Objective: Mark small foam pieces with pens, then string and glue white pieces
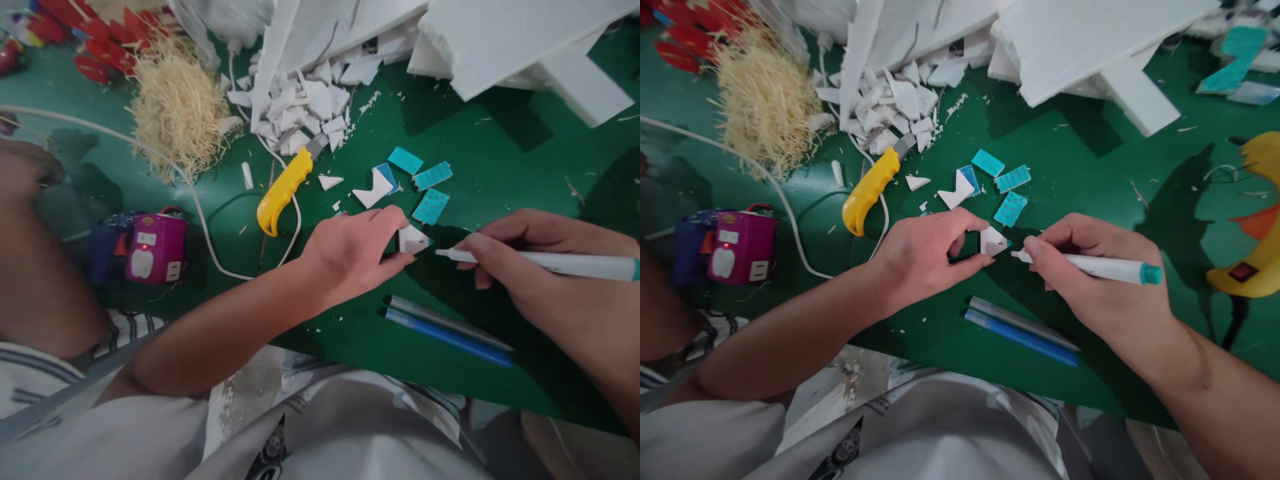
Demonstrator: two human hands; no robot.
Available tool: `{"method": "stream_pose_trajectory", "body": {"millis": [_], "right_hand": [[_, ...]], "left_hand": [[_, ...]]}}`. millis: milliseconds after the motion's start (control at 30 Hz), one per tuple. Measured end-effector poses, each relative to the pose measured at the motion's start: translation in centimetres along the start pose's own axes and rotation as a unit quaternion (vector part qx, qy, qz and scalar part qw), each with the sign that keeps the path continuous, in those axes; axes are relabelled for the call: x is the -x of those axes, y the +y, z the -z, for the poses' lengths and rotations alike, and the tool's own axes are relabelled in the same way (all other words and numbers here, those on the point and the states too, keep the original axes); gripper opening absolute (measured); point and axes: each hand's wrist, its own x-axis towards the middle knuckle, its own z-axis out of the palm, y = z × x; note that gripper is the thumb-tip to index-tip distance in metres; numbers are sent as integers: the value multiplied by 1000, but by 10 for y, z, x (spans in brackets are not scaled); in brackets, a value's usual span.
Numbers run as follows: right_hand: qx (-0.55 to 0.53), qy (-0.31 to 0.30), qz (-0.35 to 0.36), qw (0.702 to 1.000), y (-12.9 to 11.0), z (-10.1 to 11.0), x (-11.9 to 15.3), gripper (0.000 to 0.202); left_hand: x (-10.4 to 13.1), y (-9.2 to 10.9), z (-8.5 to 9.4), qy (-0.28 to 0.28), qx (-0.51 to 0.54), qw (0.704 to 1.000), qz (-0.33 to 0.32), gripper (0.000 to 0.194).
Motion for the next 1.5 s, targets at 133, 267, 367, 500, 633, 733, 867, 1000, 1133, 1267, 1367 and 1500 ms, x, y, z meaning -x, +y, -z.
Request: {"method": "stream_pose_trajectory", "body": {"millis": [133,267,367,500,633,733,867,1000,1133,1267,1367,1500], "right_hand": [[-10,5,1,1000,-2,-1,0,36],[-1,-18,0,1000,1,-1,0,39],[-3,10,9,1000,1,-2,0,32],[4,7,5,1000,0,-2,0,33],[-2,15,5,1000,0,-2,1,27],[2,7,0,1000,0,-2,1,32],[6,5,-1,1000,-2,-1,1,37],[7,10,4,1000,-4,0,0,39],[10,22,11,1000,-3,-1,-1,40],[-3,2,5,1000,-2,-1,1,42],[-2,-5,3,1000,0,-2,1,44],[-13,14,21,1000,1,-3,1,39]], "left_hand": [[-1,0,0,-1,3,1000,1,37],[-2,0,0,2,3,1000,2,37],[-2,1,1,-5,0,1000,8,38],[-2,2,2,-17,2,1000,18,39],[-1,1,1,-10,5,1000,11,38],[-1,0,0,0,9,1000,3,37],[0,0,0,2,10,1000,-2,36],[-1,0,1,0,3,1000,-3,38],[-1,0,1,-15,5,1000,7,40],[-1,0,1,-8,7,1000,6,38],[-1,1,1,-4,6,1000,7,37],[-1,1,1,-3,6,1000,6,36]]}}
